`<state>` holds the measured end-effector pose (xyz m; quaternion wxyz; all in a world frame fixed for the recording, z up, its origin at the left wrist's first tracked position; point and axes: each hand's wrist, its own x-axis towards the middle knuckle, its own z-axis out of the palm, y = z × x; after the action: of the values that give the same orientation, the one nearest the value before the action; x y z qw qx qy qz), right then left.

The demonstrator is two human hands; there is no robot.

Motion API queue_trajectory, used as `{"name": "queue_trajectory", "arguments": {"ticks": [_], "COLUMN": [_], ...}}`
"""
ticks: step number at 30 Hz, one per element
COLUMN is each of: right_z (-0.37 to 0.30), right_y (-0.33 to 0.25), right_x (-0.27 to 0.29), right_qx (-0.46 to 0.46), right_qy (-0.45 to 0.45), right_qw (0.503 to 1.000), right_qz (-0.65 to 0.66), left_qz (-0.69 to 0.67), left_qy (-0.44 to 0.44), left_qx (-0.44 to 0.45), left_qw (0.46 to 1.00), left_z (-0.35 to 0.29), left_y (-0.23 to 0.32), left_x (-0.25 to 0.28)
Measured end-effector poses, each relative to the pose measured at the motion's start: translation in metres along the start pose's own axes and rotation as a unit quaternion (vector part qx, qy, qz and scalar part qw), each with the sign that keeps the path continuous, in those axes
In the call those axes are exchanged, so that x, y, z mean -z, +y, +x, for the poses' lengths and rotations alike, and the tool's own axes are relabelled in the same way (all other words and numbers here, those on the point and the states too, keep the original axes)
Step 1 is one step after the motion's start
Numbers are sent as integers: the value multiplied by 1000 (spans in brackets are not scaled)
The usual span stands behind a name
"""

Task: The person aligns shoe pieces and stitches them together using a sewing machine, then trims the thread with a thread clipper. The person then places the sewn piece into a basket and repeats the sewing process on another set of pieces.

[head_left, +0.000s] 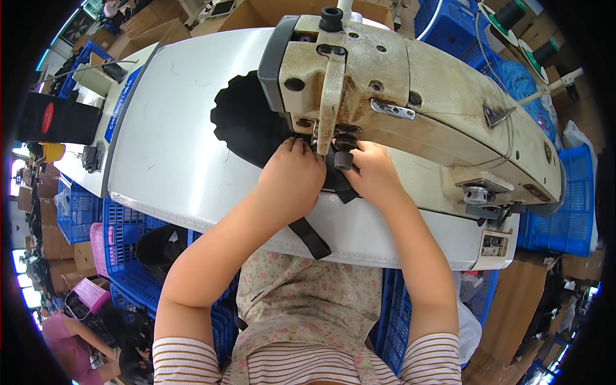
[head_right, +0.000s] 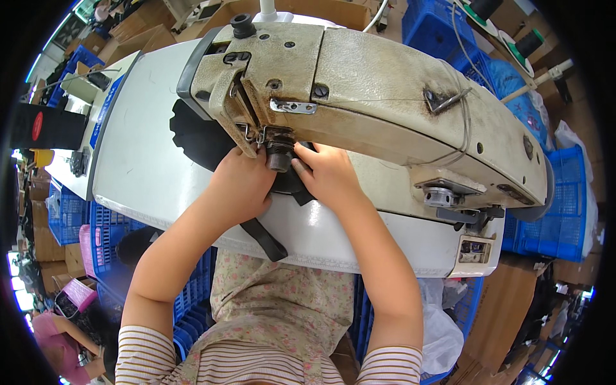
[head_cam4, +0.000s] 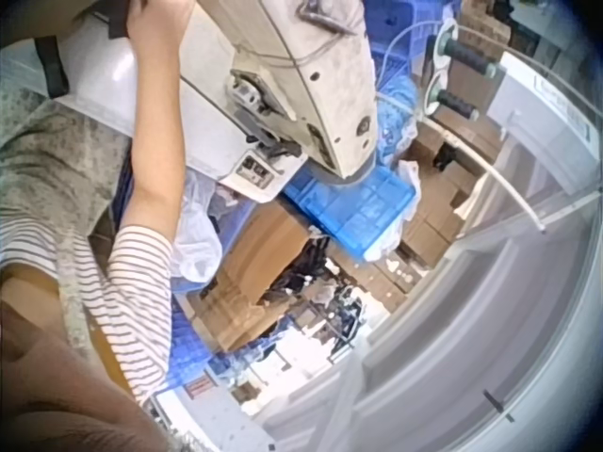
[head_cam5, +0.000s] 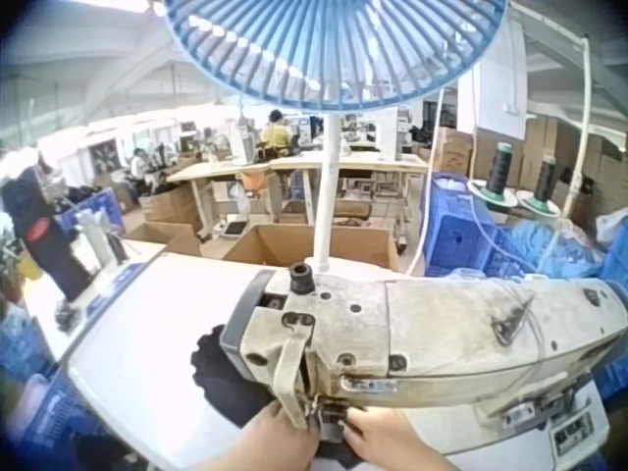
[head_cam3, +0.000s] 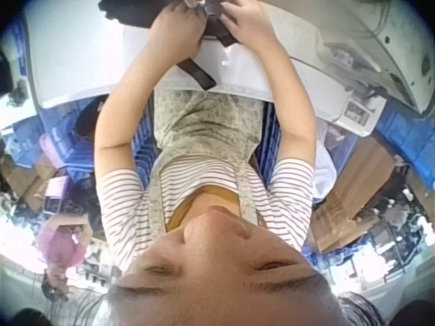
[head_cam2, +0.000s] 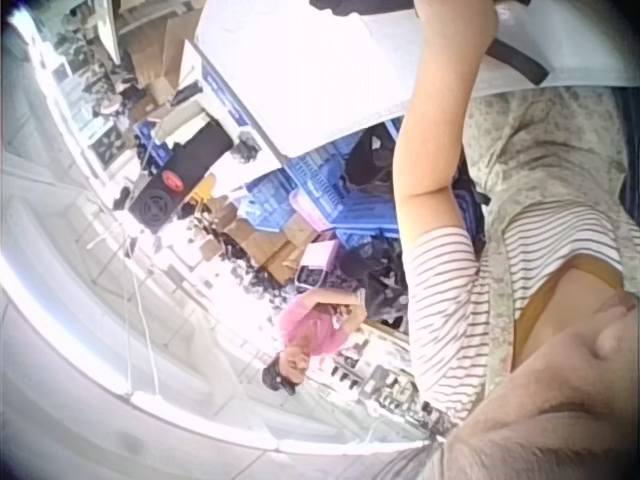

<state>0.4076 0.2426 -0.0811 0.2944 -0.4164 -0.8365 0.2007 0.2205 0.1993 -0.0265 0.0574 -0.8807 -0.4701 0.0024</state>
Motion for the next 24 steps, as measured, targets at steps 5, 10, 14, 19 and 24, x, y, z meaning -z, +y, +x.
{"name": "queue_trajectory", "arguments": {"ticks": [5,10,14,19,24], "right_z": [-11,-23,-26,-3,12], "right_y": [-15,-27,-36,-28,-33], "right_x": [26,32,17,31,39], "right_qx": [26,36,69,16,-133], "right_qy": [-95,-149,-145,-168,-97], "right_qw": [993,979,960,976,985], "right_qz": [-61,-133,-229,-140,48], "left_qz": [62,-104,-154,-173,-90], "left_qy": [24,-38,-59,25,46], "left_qx": [2,64,78,46,28], "left_qw": [998,992,983,983,995], "left_z": [-13,-10,-9,-30,-36], "left_y": [5,-7,-10,-11,9], "left_x": [-14,7,13,6,-11]}}
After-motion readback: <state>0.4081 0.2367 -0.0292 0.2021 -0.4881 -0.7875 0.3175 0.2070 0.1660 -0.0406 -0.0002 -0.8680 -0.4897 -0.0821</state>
